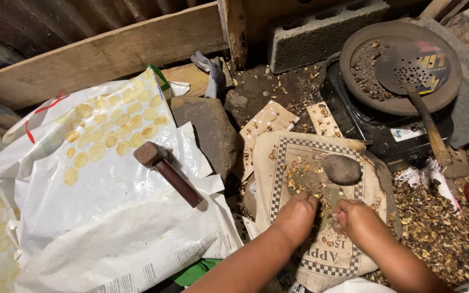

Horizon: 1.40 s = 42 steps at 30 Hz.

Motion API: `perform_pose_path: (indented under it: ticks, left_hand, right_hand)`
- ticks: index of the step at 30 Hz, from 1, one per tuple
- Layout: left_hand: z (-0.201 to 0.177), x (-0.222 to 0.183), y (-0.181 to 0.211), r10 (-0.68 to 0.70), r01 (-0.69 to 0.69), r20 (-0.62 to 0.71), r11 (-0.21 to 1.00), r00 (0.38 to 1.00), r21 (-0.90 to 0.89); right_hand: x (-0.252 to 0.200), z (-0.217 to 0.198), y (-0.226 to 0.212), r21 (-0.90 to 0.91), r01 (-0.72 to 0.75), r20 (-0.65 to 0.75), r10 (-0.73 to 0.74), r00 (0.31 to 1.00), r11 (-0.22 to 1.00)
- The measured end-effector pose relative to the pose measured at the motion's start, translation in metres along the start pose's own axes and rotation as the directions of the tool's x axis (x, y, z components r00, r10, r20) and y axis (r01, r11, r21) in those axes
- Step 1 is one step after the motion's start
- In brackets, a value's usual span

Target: Processing nuts by removing skins with a stone and pounding dough rounds with a mallet in a rustic food production area.

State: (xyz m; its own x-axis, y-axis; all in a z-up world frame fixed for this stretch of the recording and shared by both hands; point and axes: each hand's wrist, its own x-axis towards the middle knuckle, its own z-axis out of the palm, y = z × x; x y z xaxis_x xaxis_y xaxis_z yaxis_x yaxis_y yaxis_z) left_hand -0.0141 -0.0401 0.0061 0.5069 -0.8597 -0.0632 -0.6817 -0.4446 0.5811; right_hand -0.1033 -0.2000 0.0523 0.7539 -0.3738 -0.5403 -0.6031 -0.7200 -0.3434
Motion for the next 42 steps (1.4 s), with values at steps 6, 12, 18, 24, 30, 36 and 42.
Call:
perform_pose_path:
  ticks: [6, 12, 18, 24, 30, 36, 42]
  left_hand:
    - [-0.044, -0.006, 0.001, -0.299, 0.245, 0.011, 0.761, 0.954, -0.601]
    - [-0.048, 0.012, -0.063, -0.573, 0.236, 0.265, -0.127, 0.776, -0.963]
    - [-0.068, 0.007, -0.056, -0.477, 0.249, 0.446, -0.42, 0.757, -0.873]
    - [-0.028, 0.014, -0.052, -0.435, 0.327, -0.105, 0.794, 0.894, -0.512]
    - [-0.009, 0.01, -0.046, -0.14, 0.128, -0.068, 0.979, 0.988, -0.158]
    - [-0.019, 0.002, -0.028, -0.076, 0.081, -0.049, 0.992, 0.996, 0.101]
    - [-0.046, -0.001, -0.022, -0.198, 0.174, -0.047, 0.935, 0.979, -0.308]
  right_hand:
    - [-0.008, -0.007, -0.004, 0.208, -0.136, 0.088, 0.12, 0.989, 0.969]
    - [0.014, 0.002, 0.012, 0.321, -0.123, -0.033, 0.141, 0.989, 0.939]
    - [0.026, -0.009, -0.011, 0.736, 0.047, -0.083, 0.022, 0.996, 0.675]
    - [0.042, 0.004, -0.012, 0.366, 0.228, -0.259, -0.136, 0.956, 0.902]
    - [0.064, 0.044, 0.008, -0.318, 0.355, -0.149, -0.416, 0.897, 0.879]
    - [0.035, 0.004, -0.004, 0.041, 0.155, -0.141, -0.148, 0.979, 0.987]
    - [-0.006, -0.015, -0.033, 0.1, 0.08, 0.01, -0.082, 0.997, 0.992]
